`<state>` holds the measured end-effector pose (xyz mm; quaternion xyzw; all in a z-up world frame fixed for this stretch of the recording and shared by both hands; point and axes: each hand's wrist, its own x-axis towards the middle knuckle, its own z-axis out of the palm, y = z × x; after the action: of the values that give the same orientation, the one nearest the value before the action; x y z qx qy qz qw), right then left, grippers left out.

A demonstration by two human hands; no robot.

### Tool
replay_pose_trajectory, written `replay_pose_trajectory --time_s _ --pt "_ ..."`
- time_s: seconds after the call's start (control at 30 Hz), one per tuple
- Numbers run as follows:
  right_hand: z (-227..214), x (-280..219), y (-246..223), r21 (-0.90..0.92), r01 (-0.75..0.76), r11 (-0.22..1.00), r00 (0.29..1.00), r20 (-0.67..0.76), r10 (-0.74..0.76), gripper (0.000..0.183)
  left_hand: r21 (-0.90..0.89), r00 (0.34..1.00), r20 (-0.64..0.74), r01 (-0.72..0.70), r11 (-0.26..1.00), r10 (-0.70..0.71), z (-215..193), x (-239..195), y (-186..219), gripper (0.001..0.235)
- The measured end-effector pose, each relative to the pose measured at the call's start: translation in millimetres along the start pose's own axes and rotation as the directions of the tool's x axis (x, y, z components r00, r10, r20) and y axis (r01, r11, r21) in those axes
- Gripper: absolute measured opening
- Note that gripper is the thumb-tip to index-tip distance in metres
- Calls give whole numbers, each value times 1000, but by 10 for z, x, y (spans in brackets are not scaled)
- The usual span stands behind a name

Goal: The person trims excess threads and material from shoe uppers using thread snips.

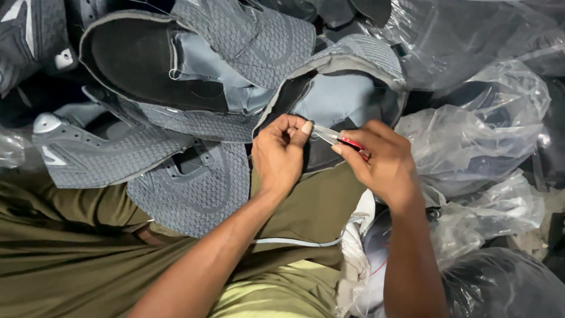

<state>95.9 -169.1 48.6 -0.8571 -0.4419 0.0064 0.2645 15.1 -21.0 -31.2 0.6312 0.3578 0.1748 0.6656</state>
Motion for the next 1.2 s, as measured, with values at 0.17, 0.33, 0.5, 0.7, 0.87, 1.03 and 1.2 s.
replay_pose_trajectory --time_s 0.17,0.33,0.5,0.7,0.87,1.03,1.2 --pt "41 46 -88 -1 -18 1000 1000 -8 18 19 30 997 -19 -72 997 73 -8 1 -21 13" --pt "60 77 -120 -25 42 999 999 -22 -42 20 42 993 -30 -109 993 110 -9 5 -33 13" --pt "107 37 -77 -2 40 999 998 -48 -40 21 13 989 -46 -138 990 138 6 4 -99 12" --pt "161 24 -44 83 -86 993 992 -90 93 20 -472 998 -50 18 881 -47 59 4 -440 16" --pt "156 -1 -41 38 -32 999 996 -81 35 27 -503 990 -58 79 861 -126 1 4 -270 20" --pt "164 17 -53 38 -28 999 996 -84 31 28 -484 990 -48 94 870 -134 -22 30 -246 26" --pt "148 30 -49 22 2 1000 998 -64 -1 28 -557 985 171 129 820 -39 -108 107 -351 35"
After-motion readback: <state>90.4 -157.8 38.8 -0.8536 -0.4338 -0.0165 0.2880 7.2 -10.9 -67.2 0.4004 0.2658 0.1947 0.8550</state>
